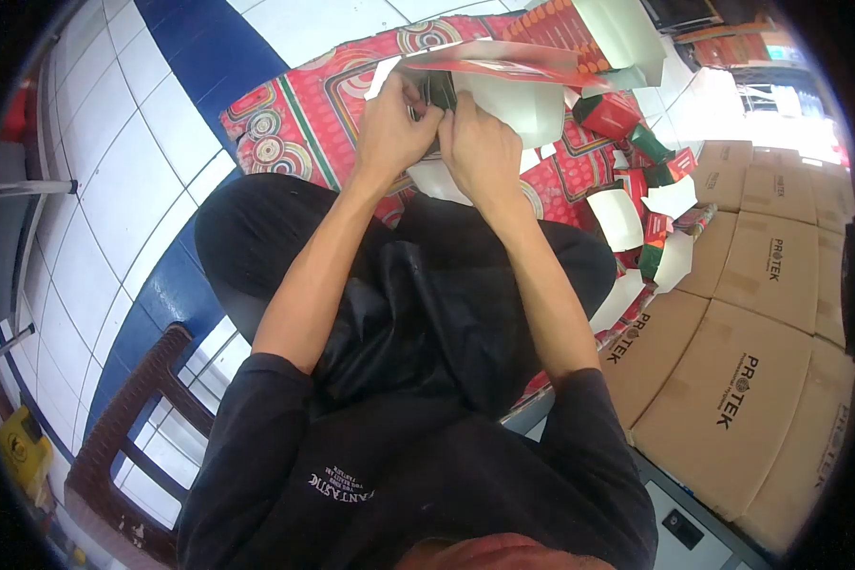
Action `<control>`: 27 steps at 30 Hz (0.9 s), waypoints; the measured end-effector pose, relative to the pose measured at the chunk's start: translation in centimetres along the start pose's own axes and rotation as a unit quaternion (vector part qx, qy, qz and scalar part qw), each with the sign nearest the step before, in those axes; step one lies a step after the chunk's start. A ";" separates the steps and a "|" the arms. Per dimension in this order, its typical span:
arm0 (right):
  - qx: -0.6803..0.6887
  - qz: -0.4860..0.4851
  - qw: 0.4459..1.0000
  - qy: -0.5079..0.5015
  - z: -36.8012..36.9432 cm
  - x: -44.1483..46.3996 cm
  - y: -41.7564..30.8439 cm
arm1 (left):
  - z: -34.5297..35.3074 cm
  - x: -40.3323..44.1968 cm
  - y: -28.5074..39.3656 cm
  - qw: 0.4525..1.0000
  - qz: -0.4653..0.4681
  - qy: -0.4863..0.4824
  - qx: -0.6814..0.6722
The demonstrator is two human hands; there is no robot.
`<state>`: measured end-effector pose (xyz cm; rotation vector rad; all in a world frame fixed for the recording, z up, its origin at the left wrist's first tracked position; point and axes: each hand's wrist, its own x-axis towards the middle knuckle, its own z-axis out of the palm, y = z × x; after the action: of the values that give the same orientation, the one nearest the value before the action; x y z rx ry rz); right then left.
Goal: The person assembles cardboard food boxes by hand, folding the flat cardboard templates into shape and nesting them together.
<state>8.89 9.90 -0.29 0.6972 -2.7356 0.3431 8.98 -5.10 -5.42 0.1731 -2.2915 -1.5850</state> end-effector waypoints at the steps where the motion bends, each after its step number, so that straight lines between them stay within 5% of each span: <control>1: 0.000 0.014 1.000 0.002 0.0 0.2 -0.2 | 0.3 0.0 -0.2 0.999 0.012 0.025 -0.021; 16: -0.011 0.016 0.998 -0.060 -1.4 0.8 0.3 | -0.3 0.1 0.3 0.995 0.065 0.003 0.082; 27: -0.026 0.035 0.998 -0.040 0.7 1.8 0.5 | 0.3 -0.5 1.0 0.997 0.058 0.039 0.030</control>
<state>6.95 9.29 -0.41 0.6151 -2.8397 0.2624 9.49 -4.29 -4.67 0.1139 -2.2483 -1.4278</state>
